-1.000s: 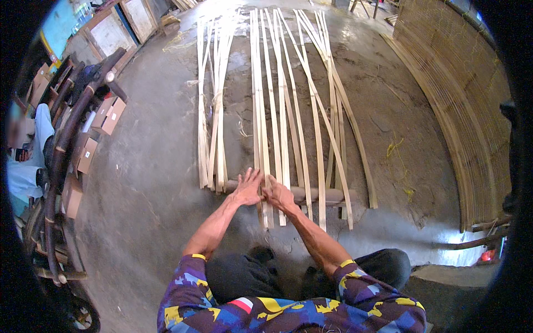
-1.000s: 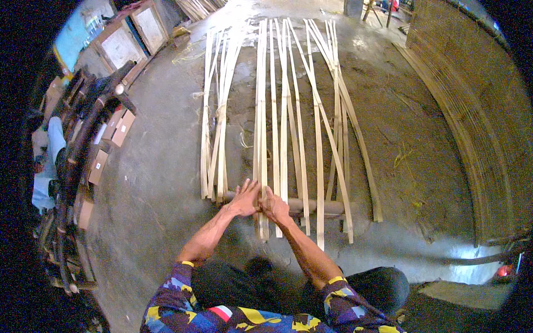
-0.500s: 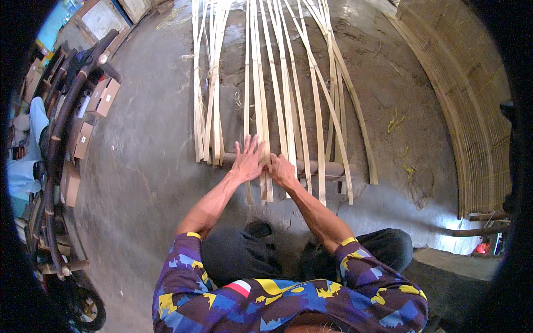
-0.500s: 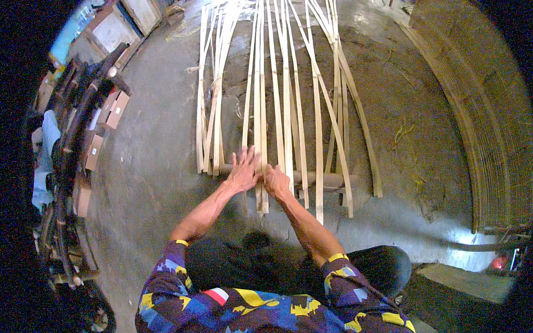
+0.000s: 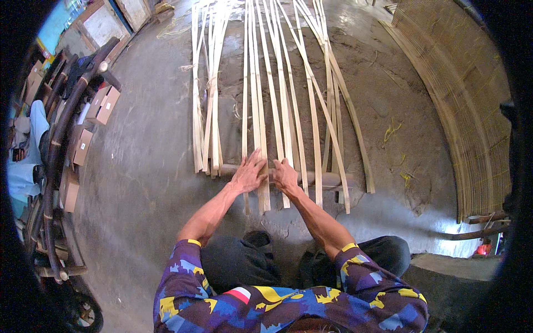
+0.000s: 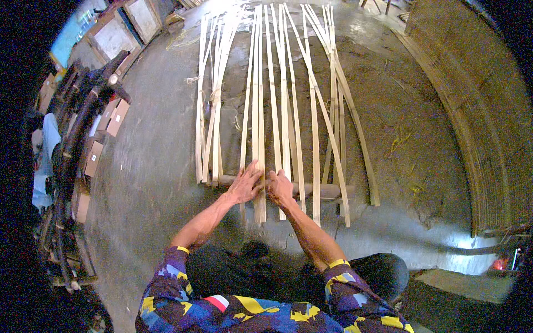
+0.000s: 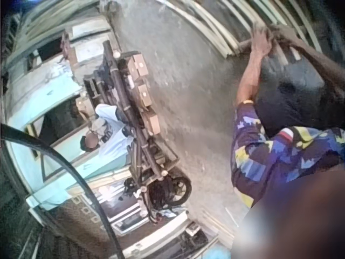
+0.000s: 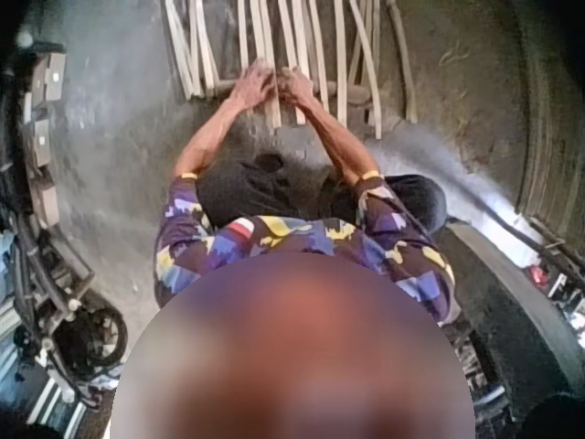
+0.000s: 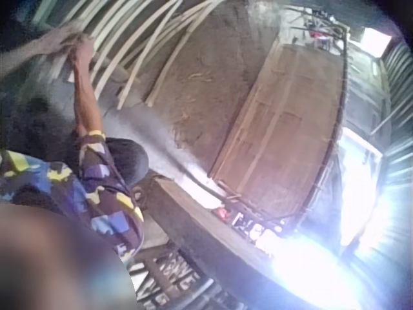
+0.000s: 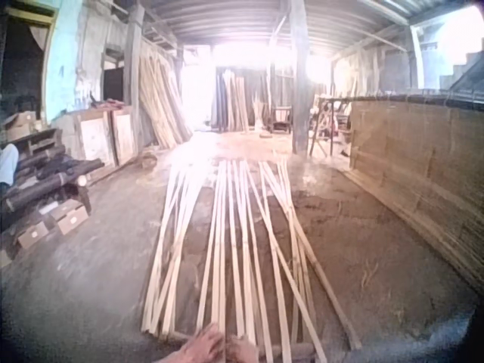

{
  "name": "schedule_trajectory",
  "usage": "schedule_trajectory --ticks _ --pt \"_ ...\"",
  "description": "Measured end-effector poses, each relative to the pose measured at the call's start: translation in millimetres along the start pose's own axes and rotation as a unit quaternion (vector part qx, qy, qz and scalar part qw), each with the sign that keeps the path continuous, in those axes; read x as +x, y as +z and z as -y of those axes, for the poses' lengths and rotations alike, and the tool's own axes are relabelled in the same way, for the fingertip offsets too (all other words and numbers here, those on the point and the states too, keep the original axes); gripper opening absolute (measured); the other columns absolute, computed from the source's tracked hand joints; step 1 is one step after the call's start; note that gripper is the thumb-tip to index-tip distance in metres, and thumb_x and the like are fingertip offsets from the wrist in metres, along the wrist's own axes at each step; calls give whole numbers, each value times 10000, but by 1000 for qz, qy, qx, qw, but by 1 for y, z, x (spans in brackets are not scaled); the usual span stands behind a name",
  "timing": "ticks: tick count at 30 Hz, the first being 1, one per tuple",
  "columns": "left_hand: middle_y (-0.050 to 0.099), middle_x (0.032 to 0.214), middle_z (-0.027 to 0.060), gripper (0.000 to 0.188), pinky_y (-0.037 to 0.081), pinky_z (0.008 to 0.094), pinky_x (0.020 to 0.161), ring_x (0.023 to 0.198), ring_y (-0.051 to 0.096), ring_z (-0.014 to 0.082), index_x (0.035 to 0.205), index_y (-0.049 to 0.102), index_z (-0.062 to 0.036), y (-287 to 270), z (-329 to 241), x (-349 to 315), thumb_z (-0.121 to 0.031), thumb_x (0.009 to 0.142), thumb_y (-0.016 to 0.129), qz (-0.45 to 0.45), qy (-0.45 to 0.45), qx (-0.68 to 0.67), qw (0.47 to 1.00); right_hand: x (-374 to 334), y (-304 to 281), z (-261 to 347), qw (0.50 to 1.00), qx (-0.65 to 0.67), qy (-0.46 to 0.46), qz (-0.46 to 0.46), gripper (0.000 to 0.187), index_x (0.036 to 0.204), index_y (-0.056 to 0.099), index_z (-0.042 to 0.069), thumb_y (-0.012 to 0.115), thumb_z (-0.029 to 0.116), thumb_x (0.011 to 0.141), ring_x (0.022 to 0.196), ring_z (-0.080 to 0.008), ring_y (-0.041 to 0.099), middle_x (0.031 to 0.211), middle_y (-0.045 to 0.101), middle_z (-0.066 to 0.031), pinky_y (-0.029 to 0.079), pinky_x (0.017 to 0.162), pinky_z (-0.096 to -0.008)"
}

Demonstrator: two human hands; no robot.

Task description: The person sits on the floor and repeatedly picks up bundles of thin bamboo strips, separates them, and lays them out in parallel rows. The person uses both hands to align and adjust the strips on the floor.

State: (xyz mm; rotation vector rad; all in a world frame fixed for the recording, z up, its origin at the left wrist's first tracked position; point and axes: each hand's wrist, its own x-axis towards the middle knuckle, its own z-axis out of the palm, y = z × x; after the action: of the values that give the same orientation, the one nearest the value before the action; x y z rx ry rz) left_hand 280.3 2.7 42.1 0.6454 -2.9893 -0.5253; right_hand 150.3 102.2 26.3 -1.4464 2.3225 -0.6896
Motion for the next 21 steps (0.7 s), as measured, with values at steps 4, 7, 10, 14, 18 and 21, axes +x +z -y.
schedule_trajectory --ticks 4,7,10,14,18,21 --pt "226 1343 155 579 153 524 996 1259 183 288 1240 344 -44 0 -2 0 -344 775 515 5 -2 27 1000 -1 -14 -1 999 -51 11 -2 300 908 495 5 595 166 675 846 -309 533 944 474 -166 486 630 -401" --pt "224 1344 151 609 155 551 981 1257 183 298 1248 335 -53 1 -5 2 -375 767 525 -11 -1 45 999 -1 -21 3 997 -65 48 -5 336 934 512 -1 625 189 680 874 -332 514 937 471 -175 458 699 -413" --pt "191 1360 148 678 122 552 990 1266 148 319 1283 277 -81 3 -6 2 -433 757 520 27 -12 41 999 1 -21 5 992 -81 97 12 311 904 531 -4 625 178 670 908 -331 505 960 475 -166 449 727 -416" --pt "146 1374 144 810 94 550 998 1280 77 316 1291 274 -88 2 -5 2 -535 680 562 33 -10 44 998 10 -9 3 987 86 133 20 320 964 503 -8 583 125 684 903 -313 532 964 522 -201 435 758 -421" --pt "86 1387 154 966 67 552 999 1285 27 322 1304 244 -69 -4 -5 1 -643 595 561 58 -1 39 998 16 9 -1 950 285 116 -43 439 1133 428 -32 533 73 720 708 -249 591 930 550 -218 480 584 -350" --pt "74 1386 170 1021 62 560 995 1284 20 330 1315 207 -56 -8 -8 1 -680 577 538 100 0 78 992 11 22 -10 956 280 78 -27 481 1208 365 -32 503 59 756 542 -197 579 829 581 -185 468 464 -299"
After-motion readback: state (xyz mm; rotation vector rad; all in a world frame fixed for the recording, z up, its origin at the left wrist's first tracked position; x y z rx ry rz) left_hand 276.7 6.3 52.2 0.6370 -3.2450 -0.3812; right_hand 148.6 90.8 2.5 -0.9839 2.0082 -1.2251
